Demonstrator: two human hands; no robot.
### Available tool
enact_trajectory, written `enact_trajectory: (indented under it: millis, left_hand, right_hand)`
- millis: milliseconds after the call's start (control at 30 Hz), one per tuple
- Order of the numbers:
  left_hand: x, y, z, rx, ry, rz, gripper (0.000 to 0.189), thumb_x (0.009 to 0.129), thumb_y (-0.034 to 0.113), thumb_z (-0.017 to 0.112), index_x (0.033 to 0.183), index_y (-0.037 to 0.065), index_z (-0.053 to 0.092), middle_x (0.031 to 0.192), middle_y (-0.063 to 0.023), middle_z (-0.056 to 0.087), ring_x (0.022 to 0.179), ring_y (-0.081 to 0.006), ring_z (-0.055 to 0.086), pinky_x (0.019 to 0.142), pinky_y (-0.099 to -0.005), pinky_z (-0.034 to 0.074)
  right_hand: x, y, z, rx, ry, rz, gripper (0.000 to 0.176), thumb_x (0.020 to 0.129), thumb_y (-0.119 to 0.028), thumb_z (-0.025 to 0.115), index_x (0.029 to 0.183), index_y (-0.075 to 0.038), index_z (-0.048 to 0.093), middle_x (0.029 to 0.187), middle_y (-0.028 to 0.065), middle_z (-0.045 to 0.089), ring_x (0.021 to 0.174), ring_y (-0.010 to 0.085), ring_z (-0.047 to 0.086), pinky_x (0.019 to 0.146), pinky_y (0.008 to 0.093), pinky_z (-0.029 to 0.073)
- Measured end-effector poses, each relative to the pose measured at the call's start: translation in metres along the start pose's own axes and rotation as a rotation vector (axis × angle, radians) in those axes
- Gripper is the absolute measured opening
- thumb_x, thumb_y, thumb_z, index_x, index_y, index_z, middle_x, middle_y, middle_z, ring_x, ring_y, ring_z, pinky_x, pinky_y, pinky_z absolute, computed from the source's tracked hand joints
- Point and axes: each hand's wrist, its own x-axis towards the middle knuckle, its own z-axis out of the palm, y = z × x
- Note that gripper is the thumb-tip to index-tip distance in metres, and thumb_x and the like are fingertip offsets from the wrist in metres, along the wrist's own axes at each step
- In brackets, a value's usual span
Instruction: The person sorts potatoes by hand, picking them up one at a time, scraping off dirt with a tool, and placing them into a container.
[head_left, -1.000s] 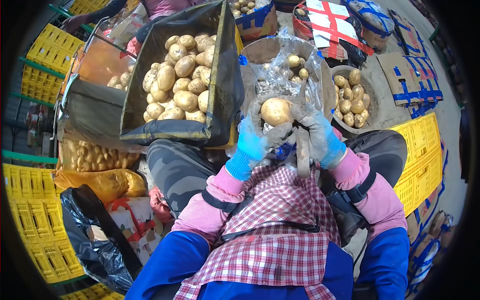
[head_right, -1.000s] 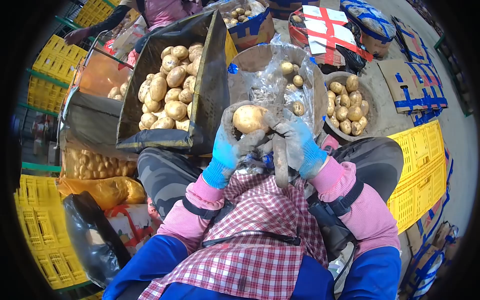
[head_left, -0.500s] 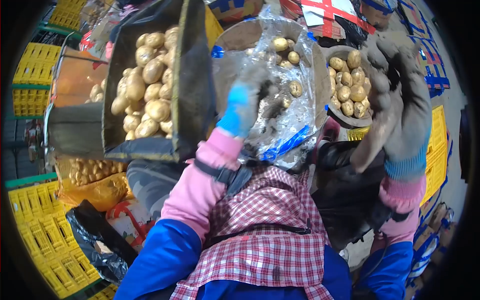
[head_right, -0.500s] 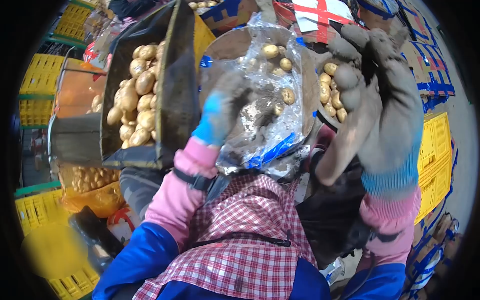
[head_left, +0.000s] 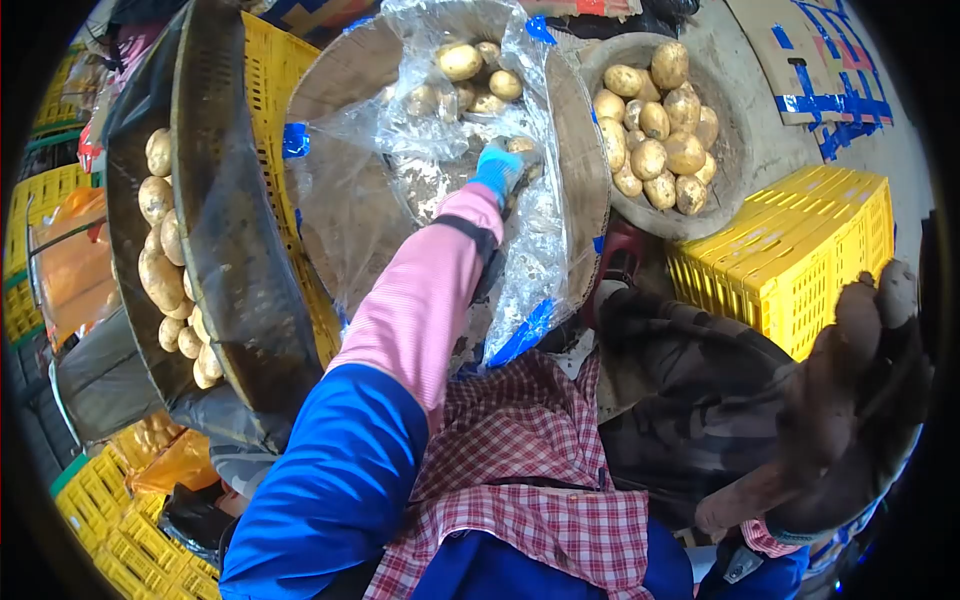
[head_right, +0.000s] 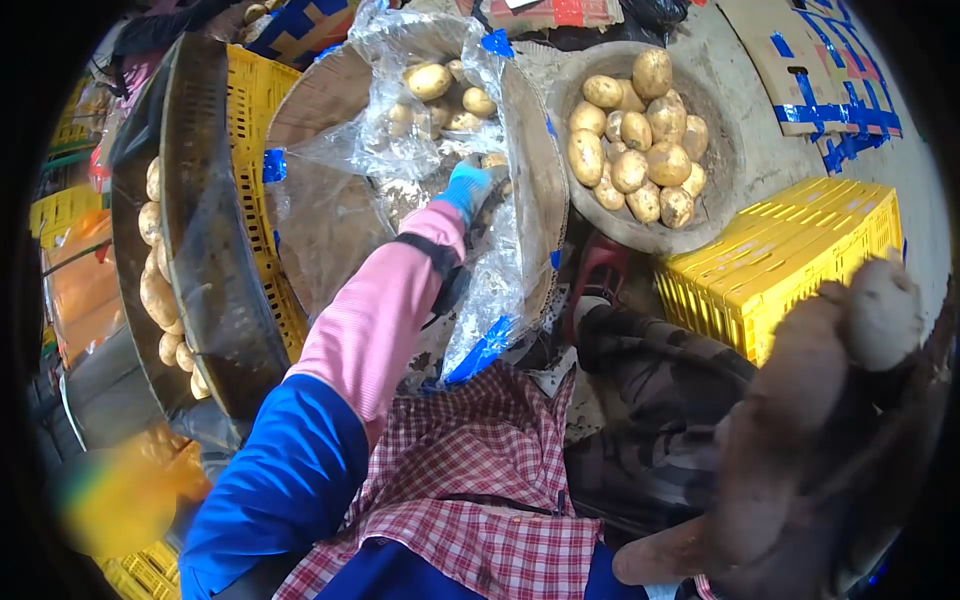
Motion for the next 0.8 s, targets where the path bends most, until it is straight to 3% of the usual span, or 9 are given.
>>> enact_trajectory:
  millis: [100, 133, 167, 300, 367, 433, 567, 700, 800]
  left_hand:
    - [-0.041, 0.050, -0.027, -0.471, -0.189, -0.286, 0.033, 0.085, 0.014, 0.066, 0.115, 0.006, 0.056, 0.085, -0.0096, 0.067, 0.067, -0.0203, 0.066, 0.052, -0.0315, 0.053]
    - [-0.053, 0.063, -0.036, -0.657, -0.295, -0.193, 0.038, 0.087, 0.011, 0.063, 0.122, 0.005, 0.051, 0.097, -0.0131, 0.065, 0.079, -0.0242, 0.068, 0.058, -0.0334, 0.058]
    - [-0.070, 0.078, -0.040, -0.650, -0.290, -0.167, 0.038, 0.087, 0.011, 0.063, 0.122, 0.005, 0.051, 0.097, -0.0131, 0.065, 0.079, -0.0242, 0.068, 0.058, -0.0334, 0.058]
    - [-0.145, 0.144, -0.050, -1.024, -0.351, -0.029, 0.058, 0.082, 0.006, 0.064, 0.136, 0.012, 0.042, 0.112, -0.0156, 0.060, 0.093, -0.0303, 0.066, 0.071, -0.0335, 0.061]
    - [-0.180, 0.172, -0.061, -0.985, -0.391, 0.060, 0.059, 0.084, 0.009, 0.065, 0.138, 0.009, 0.041, 0.120, -0.0170, 0.058, 0.099, -0.0316, 0.065, 0.075, -0.0349, 0.062]
    - [-0.223, 0.202, -0.071, -0.976, -0.514, 0.238, 0.054, 0.092, 0.018, 0.061, 0.138, -0.002, 0.039, 0.128, -0.0236, 0.052, 0.114, -0.0398, 0.056, 0.091, -0.0429, 0.055]
    - [-0.297, 0.237, -0.076, -0.966, -0.574, 0.301, 0.056, 0.092, 0.032, 0.064, 0.138, 0.008, 0.042, 0.122, -0.0141, 0.058, 0.099, -0.0272, 0.065, 0.070, -0.0292, 0.061]
    - [-0.339, 0.223, -0.089, -0.627, -0.368, 0.360, 0.048, 0.097, 0.042, 0.054, 0.134, 0.012, 0.045, 0.117, -0.0077, 0.060, 0.099, -0.0186, 0.062, 0.071, -0.0305, 0.054]
    - [-0.365, 0.207, -0.102, -0.615, -0.297, 0.367, 0.051, 0.097, 0.045, 0.053, 0.134, 0.011, 0.044, 0.112, -0.0080, 0.061, 0.099, -0.0197, 0.063, 0.072, -0.0295, 0.054]
  right_hand:
    - [0.016, -0.011, 0.031, 0.747, -0.296, 0.109, 0.048, 0.103, -0.025, 0.038, 0.138, 0.008, 0.034, 0.132, 0.0181, 0.052, 0.106, 0.0213, 0.062, 0.076, 0.0226, 0.053]
    - [0.013, -0.021, 0.044, 0.993, -0.409, 0.141, 0.049, 0.104, -0.027, 0.037, 0.137, 0.009, 0.034, 0.132, 0.0186, 0.052, 0.104, 0.0217, 0.063, 0.072, 0.0216, 0.054]
    - [0.004, -0.054, 0.067, 0.804, -0.082, 0.320, 0.051, 0.105, -0.033, 0.033, 0.135, 0.008, 0.037, 0.122, 0.0147, 0.056, 0.080, 0.0159, 0.063, 0.055, 0.0161, 0.049]
    - [0.001, -0.044, 0.093, 0.131, -0.234, -0.009, 0.049, 0.103, -0.036, 0.035, 0.134, 0.001, 0.043, 0.107, 0.0121, 0.062, 0.072, 0.0100, 0.061, 0.055, 0.0164, 0.049]
    - [0.009, -0.027, 0.099, 0.540, -0.354, 0.257, 0.046, 0.103, -0.035, 0.034, 0.132, -0.001, 0.047, 0.098, 0.0084, 0.063, 0.064, 0.0082, 0.060, 0.053, 0.0184, 0.048]
    - [0.007, -0.034, 0.119, 0.353, -0.320, 0.253, 0.042, 0.102, -0.036, 0.041, 0.131, -0.007, 0.049, 0.085, 0.0043, 0.063, 0.055, 0.0060, 0.055, 0.048, 0.0193, 0.045]
    - [-0.006, -0.013, 0.150, 0.114, -0.356, 0.056, 0.041, 0.101, -0.034, 0.047, 0.132, -0.007, 0.050, 0.082, 0.0004, 0.061, 0.063, 0.0032, 0.054, 0.054, 0.0175, 0.043]
    - [-0.031, -0.002, 0.168, -0.620, -0.220, -0.620, 0.048, 0.088, -0.011, 0.051, 0.136, -0.008, 0.047, 0.094, 0.0167, 0.066, 0.082, 0.0345, 0.065, 0.070, 0.0431, 0.051]
    - [-0.030, 0.001, 0.174, -0.699, -0.417, -0.435, 0.057, 0.081, -0.007, 0.050, 0.137, -0.008, 0.047, 0.104, 0.0258, 0.063, 0.095, 0.0438, 0.060, 0.080, 0.0501, 0.049]
